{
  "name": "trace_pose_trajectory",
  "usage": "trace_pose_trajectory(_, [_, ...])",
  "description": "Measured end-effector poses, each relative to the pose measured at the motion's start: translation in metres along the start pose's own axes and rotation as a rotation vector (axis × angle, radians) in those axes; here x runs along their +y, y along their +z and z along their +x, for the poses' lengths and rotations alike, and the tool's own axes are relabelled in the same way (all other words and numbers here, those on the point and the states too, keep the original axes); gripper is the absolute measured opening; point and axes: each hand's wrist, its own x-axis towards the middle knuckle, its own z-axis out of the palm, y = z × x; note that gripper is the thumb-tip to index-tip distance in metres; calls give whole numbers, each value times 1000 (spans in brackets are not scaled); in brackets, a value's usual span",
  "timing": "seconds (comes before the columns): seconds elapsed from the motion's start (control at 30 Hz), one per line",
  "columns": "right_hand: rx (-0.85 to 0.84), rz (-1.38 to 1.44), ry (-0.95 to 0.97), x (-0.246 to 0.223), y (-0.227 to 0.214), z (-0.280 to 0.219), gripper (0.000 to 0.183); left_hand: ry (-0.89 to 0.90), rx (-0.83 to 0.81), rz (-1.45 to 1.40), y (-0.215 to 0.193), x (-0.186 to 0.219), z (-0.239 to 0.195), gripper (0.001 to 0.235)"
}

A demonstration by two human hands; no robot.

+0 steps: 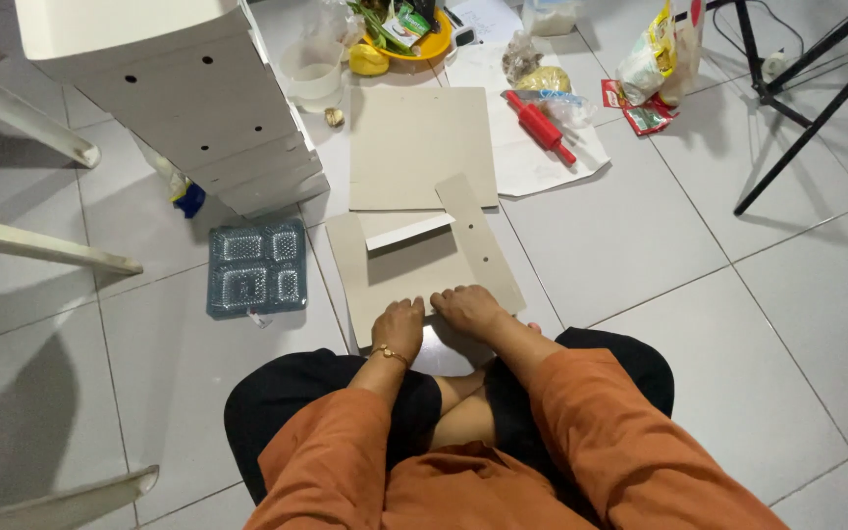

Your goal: The person sits on the floor and folds a flat cardboard sheet into a small box by hand. They then pick up a clear plastic tray and place it inside the newly assembled box.

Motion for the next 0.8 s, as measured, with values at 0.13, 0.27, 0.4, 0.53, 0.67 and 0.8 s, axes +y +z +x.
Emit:
trace_pose_trajectory(0.13, [252,-190,-19,8,-28,1,9,33,163,-38,-37,9,3,34])
trace_pose_trajectory(0.27, [684,-132,7,9,-113,10,17,100,494,-21,-89,10,18,42])
trace_pose_trajectory(0.4, [958,-192,44,13,-189,21,21,180,767,29,-168,24,36,36])
trace_pose_trajectory(0.53, [1013,-213,85,22,-212,30,27,259,959,29,-190,25,64,33])
trace_pose_trajectory(0.67, [1019,-182,134,32,-174,46,22,248,933,19,-142,5,88,32])
trace_pose_trajectory(0.8, [762,-50,154,37,-92,52,24,180,647,-40,-40,-39,91,35])
